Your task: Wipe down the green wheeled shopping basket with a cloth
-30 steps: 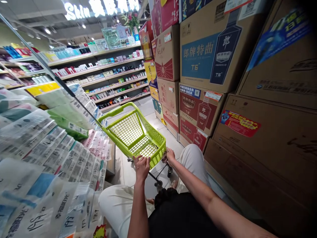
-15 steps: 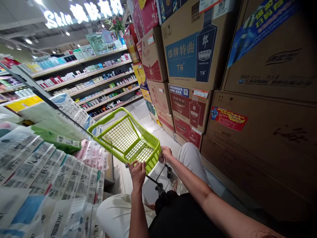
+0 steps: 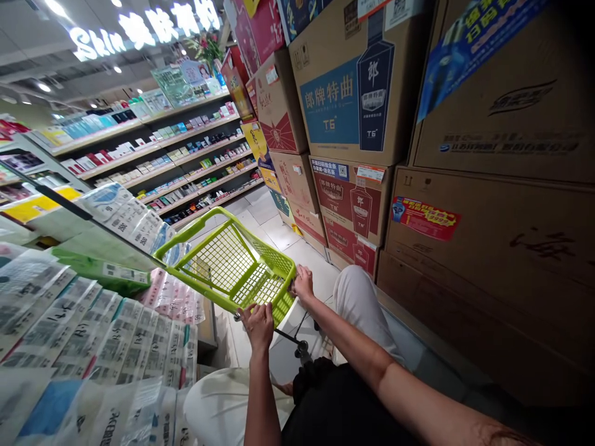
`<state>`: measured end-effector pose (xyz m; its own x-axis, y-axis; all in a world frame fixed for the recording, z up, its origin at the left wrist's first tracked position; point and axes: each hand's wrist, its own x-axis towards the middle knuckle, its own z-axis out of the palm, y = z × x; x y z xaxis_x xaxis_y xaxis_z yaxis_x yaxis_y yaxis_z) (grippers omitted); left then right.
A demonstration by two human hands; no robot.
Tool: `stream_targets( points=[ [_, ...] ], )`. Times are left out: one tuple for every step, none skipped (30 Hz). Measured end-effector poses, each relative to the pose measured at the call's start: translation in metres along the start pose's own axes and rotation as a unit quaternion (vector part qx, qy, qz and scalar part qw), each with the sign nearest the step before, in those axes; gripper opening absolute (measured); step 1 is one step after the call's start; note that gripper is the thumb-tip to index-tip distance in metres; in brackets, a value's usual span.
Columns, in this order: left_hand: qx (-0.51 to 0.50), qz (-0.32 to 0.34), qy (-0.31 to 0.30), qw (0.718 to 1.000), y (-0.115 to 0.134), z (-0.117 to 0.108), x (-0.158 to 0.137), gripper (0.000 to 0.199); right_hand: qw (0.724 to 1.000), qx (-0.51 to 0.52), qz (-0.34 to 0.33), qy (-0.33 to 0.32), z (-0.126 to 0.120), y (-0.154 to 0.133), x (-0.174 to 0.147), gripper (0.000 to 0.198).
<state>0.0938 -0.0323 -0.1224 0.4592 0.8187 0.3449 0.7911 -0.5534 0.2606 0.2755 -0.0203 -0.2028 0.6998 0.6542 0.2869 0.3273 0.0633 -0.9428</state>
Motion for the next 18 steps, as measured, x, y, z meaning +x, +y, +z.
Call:
stream_targets(
  points=[
    [-0.006, -0.003, 0.002, 1.0, 0.001, 0.003, 0.001, 0.045, 0.999, -0.003, 0.009, 0.031, 0.005, -0.001, 0.0, 0.059],
    [-0.013, -0.006, 0.003, 1.0, 0.003, 0.005, 0.002, 0.044, 0.998, -0.004, 0.016, 0.066, 0.01, -0.001, -0.001, 0.062],
    [-0.02, -0.007, 0.002, 1.0, 0.005, 0.008, 0.002, 0.044, 0.995, -0.003, 0.022, 0.098, 0.016, 0.001, -0.004, 0.064],
    [-0.026, -0.005, 0.001, 1.0, 0.006, 0.01, 0.003, 0.044, 0.992, -0.003, 0.025, 0.123, 0.021, 0.004, -0.008, 0.067],
    [-0.03, 0.0, 0.0, 1.0, 0.008, 0.012, 0.003, 0.045, 0.99, 0.0, 0.031, 0.138, 0.024, 0.008, -0.012, 0.069],
    [-0.032, 0.005, 0.0, 0.999, 0.011, 0.013, 0.002, 0.046, 0.989, 0.006, 0.041, 0.143, 0.027, 0.013, -0.015, 0.07],
    [-0.033, 0.009, 0.001, 0.999, 0.013, 0.013, 0.001, 0.047, 0.988, 0.014, 0.059, 0.144, 0.028, 0.017, -0.017, 0.069],
    [-0.033, 0.011, 0.002, 0.999, 0.016, 0.012, 0.0, 0.047, 0.986, 0.026, 0.082, 0.142, 0.027, 0.022, -0.016, 0.068],
    [-0.032, 0.013, 0.002, 0.999, 0.019, 0.012, -0.001, 0.047, 0.984, 0.038, 0.105, 0.138, 0.025, 0.025, -0.012, 0.067],
    [-0.03, 0.014, 0.002, 0.999, 0.022, 0.011, -0.002, 0.046, 0.982, 0.049, 0.122, 0.132, 0.022, 0.027, -0.007, 0.065],
    [-0.029, 0.017, 0.0, 0.999, 0.024, 0.01, -0.003, 0.046, 0.981, 0.059, 0.134, 0.127, 0.019, 0.028, 0.0, 0.064],
    [-0.027, 0.021, -0.002, 0.999, 0.027, 0.009, -0.003, 0.046, 0.981, 0.064, 0.137, 0.123, 0.016, 0.028, 0.006, 0.063],
    [-0.026, 0.026, -0.006, 0.999, 0.029, 0.009, -0.004, 0.046, 0.982, 0.064, 0.13, 0.124, 0.014, 0.027, 0.011, 0.062],
    [-0.024, 0.03, -0.009, 0.999, 0.031, 0.009, -0.005, 0.046, 0.983, 0.059, 0.116, 0.129, 0.011, 0.027, 0.014, 0.062],
    [-0.022, 0.032, -0.013, 0.999, 0.033, 0.009, -0.005, 0.045, 0.984, 0.052, 0.1, 0.136, 0.01, 0.027, 0.014, 0.063],
    [-0.02, 0.034, -0.015, 0.999, 0.035, 0.009, -0.006, 0.045, 0.985, 0.047, 0.085, 0.142, 0.008, 0.028, 0.011, 0.063],
    [-0.018, 0.036, -0.017, 0.999, 0.036, 0.01, -0.007, 0.044, 0.985, 0.043, 0.074, 0.147, 0.007, 0.03, 0.006, 0.062],
    [-0.015, 0.039, -0.016, 0.999, 0.037, 0.01, -0.008, 0.043, 0.986, 0.041, 0.067, 0.147, 0.006, 0.033, 0.0, 0.06]
  ],
)
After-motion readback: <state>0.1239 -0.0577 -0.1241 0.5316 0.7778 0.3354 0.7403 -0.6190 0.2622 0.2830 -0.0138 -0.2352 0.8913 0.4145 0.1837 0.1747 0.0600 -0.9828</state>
